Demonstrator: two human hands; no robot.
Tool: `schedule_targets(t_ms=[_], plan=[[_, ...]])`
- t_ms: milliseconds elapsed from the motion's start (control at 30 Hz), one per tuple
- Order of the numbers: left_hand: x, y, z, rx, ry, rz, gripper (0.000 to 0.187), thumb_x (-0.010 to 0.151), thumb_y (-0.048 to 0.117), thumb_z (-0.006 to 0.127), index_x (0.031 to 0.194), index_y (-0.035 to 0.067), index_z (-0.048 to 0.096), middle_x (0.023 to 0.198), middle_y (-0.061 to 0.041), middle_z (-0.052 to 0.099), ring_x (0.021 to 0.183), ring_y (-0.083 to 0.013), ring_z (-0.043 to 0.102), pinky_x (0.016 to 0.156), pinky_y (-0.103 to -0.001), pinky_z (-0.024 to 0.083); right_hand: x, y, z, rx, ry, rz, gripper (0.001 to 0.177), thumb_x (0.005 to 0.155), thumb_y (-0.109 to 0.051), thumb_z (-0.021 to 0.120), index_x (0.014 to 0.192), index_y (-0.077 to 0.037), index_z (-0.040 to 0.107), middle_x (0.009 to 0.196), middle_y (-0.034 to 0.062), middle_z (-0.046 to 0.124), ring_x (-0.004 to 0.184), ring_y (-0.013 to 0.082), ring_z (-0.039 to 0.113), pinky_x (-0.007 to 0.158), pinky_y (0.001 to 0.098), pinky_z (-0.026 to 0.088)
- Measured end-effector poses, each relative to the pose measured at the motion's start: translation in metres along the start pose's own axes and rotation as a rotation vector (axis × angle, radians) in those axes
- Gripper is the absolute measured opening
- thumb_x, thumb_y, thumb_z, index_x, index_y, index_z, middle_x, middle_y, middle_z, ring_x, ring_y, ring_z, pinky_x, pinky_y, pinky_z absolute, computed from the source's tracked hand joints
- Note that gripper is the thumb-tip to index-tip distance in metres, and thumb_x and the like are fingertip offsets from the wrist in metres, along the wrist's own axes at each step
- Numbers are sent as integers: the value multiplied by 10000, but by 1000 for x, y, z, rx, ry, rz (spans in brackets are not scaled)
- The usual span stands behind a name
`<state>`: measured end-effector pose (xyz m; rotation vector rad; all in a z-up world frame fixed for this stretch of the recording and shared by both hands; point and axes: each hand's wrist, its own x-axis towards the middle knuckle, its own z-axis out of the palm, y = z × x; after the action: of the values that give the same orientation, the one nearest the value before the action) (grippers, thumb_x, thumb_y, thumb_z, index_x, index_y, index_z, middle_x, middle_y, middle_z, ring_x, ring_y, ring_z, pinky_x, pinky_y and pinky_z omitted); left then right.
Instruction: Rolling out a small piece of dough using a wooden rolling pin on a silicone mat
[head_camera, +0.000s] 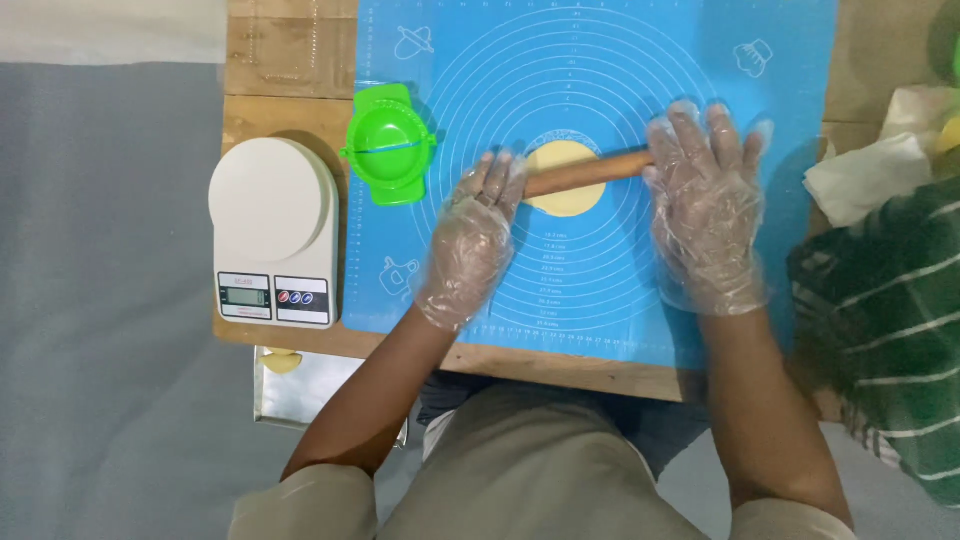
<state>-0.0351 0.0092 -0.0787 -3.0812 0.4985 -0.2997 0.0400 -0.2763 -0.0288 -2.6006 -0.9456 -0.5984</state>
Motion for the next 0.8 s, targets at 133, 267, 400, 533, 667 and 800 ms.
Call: schedule_targets(t_ms=[133,267,400,533,667,800], plan=[[-11,11,-12,-15,32,-13,552,1060,37,499,1599,99,395,1636,-71,425,1523,-288,365,1294,-405,272,1,0,-6,-115,102,-45,285,1148,-156,730,1408,-48,773,1451,182,734,1352,473,615,1188,646,228],[-14,24,-41,-54,153,-8,519,1012,-22,641,1511,65,528,1508,-127,597,1387,-334,596,1205,-444,470,14,-11,-34,-123,113,-57,271,1045,-136,726,1305,-59,737,1349,157,721,1249,404,641,1059,646,392],[-17,33,-50,19,154,13,470,1033,15,549,1501,55,528,1482,-141,623,1356,-329,617,1203,-444,467,-8,4,-10,78,146,-4,339,1171,-204,566,1386,-53,780,1458,206,710,1330,522,614,1179,711,169],[-24,35,-47,-62,181,20,501,1020,-70,505,1511,29,503,1503,-160,595,1379,-352,602,1208,-469,463,-1,-4,-24,-87,135,15,369,1226,-337,437,1231,-104,724,1307,113,728,1259,375,643,1136,651,339],[-27,31,-38,-145,185,-7,540,951,61,586,1488,108,559,1449,-143,634,1352,-319,597,1196,-473,429,-13,3,-22,-186,8,54,297,1051,-405,759,1233,-174,716,1140,37,671,1204,291,657,1080,567,450],[-17,20,-32,-216,175,-50,604,845,111,714,1438,85,603,1394,-166,667,1322,-348,615,1169,-462,468,-22,9,-21,-187,-26,31,322,934,-396,843,1197,-220,787,1200,26,679,1206,301,651,1091,690,426]])
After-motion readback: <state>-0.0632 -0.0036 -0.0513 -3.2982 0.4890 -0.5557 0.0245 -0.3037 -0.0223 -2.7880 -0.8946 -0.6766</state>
